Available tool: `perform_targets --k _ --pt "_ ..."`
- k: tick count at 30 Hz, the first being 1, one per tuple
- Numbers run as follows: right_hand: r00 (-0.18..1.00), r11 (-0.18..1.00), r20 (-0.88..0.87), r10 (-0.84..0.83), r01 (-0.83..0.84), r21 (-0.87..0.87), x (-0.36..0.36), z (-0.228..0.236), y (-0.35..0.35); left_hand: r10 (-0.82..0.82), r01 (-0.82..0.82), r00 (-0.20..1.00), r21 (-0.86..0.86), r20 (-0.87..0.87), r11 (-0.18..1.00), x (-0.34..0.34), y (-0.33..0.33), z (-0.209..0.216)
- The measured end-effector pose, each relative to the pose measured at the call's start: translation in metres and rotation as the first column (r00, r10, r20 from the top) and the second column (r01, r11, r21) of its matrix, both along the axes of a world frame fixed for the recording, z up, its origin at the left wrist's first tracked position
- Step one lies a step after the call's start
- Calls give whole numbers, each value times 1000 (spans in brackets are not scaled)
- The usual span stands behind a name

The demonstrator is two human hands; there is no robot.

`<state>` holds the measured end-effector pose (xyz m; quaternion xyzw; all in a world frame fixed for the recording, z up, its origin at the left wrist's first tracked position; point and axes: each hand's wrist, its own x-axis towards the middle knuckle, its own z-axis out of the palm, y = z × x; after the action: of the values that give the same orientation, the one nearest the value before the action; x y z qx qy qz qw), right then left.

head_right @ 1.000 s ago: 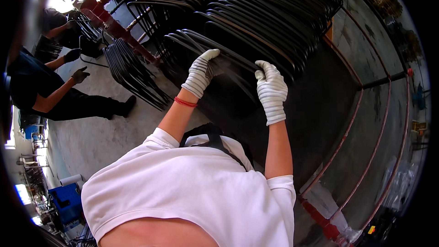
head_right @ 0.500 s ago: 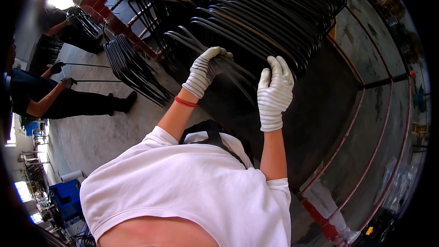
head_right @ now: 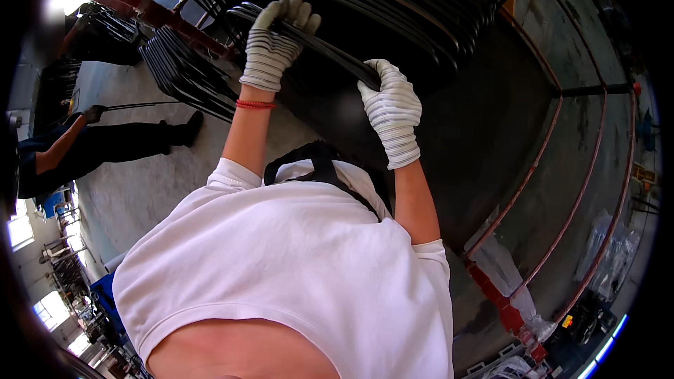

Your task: The person selects a long, thin metal rod from a large stack of similar rods. They then place the rod onto a wooden workbench and bend it into a U-shape using a metal jig as a guide. The person repeats this bending process for multiple rods, handling them one at a time.

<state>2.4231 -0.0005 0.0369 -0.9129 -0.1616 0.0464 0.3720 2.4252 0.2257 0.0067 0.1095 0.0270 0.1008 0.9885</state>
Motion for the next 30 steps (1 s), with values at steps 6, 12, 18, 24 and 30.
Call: perform_targets --k 6,12,18,24,30 --pt "934 973 -349 81 2 231 8 8 -3 56 -71 992 -140 -109 988 -19 14 20" --pt "876 911 -433 212 -17 412 8 39 -26 -84 80 954 22 286 997 -31 24 25" --pt "867 888 -463 184 56 457 5 56 -79 -90 90 965 11 248 996 -51 9 50" --pt "864 873 -482 146 117 473 -7 80 -149 -243 222 931 107 272 969 -63 -50 65" --pt "890 850 -457 3 239 470 -29 79 -221 -407 398 887 87 220 913 -55 -116 64"
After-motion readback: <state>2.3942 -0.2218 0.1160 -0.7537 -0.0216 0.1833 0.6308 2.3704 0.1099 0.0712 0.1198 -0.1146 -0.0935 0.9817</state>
